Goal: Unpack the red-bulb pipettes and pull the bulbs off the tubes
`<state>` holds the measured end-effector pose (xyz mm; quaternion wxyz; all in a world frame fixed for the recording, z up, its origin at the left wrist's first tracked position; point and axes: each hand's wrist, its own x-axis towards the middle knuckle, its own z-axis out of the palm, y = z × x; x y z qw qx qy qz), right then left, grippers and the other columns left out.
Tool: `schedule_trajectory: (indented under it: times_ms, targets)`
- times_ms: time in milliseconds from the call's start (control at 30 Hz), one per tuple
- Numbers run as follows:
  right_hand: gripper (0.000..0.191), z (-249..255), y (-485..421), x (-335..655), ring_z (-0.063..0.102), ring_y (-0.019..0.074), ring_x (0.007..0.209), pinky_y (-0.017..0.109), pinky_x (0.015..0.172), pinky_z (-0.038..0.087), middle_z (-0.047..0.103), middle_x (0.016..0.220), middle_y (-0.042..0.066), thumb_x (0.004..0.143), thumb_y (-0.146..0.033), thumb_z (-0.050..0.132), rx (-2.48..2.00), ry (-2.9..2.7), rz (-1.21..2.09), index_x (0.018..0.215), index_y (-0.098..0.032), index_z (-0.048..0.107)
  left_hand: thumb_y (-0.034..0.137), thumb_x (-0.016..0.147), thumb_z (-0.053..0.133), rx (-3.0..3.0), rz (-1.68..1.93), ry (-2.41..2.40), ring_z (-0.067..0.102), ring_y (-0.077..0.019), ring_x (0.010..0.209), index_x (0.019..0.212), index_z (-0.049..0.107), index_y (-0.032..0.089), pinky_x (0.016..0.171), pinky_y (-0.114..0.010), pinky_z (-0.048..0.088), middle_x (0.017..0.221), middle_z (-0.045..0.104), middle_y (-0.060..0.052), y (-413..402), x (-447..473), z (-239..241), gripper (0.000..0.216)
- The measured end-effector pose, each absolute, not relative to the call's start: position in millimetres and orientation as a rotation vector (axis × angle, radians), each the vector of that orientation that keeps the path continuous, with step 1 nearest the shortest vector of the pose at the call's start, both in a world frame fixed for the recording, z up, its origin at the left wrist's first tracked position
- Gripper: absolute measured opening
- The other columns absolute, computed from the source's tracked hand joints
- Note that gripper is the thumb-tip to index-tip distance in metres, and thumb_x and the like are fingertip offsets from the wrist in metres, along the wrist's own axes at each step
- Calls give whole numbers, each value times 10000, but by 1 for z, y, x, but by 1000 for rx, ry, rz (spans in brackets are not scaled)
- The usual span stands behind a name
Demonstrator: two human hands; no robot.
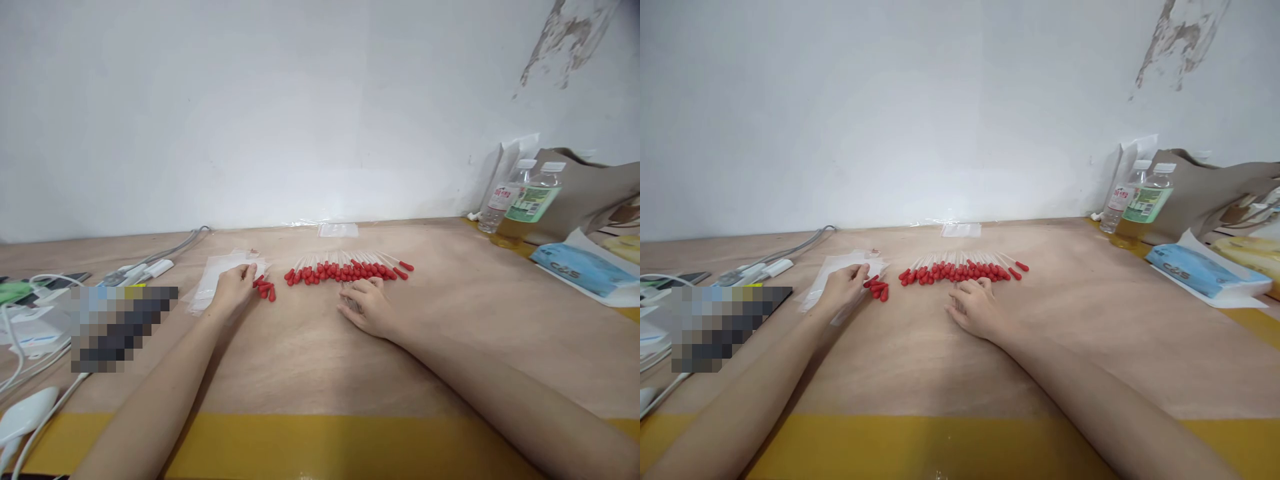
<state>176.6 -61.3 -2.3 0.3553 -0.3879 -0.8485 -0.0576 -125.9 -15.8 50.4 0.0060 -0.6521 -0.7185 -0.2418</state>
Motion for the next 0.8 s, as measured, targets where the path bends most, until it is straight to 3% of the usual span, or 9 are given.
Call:
schedule_trajectory:
  times_ms: [267,400,567,800]
  targets:
    - [297,4,-70,177,469,162,784,363,791,269,540,800,43,813,-446,498,-1016,-2330,-107,907,-187,610,420,873,239,-1991,-701,-2124,581,-236,835,898,636,161,708,-293,390,846,670,-90,-17,-129,46,475]
    - [309,6,-72,178,468,165,796,366,800,274,545,840,53,809,-449,503,-1011,-2312,-109,938,-188,607,395,840,348,-2018,-702,-1907,536,-234,928,986,615,194,802,-316,375,975,651,-57,-20,-114,48,364]
    - [292,4,-71,179,492,181,843,385,825,272,563,897,66,797,-432,527,-1006,-2220,-82,940,-191,608,447,802,388,-2158,-352,-1968,479,-270,1065,961,624,242,881,-404,329,1065,623,-53,-6,-84,55,350]
    - [185,1,-64,185,512,156,796,361,792,295,562,805,37,844,-309,479,-1059,-1966,-53,854,-199,627,383,667,543,-2075,-98,-2205,572,-309,921,856,642,174,830,-435,354,906,666,-123,36,-73,62,298]
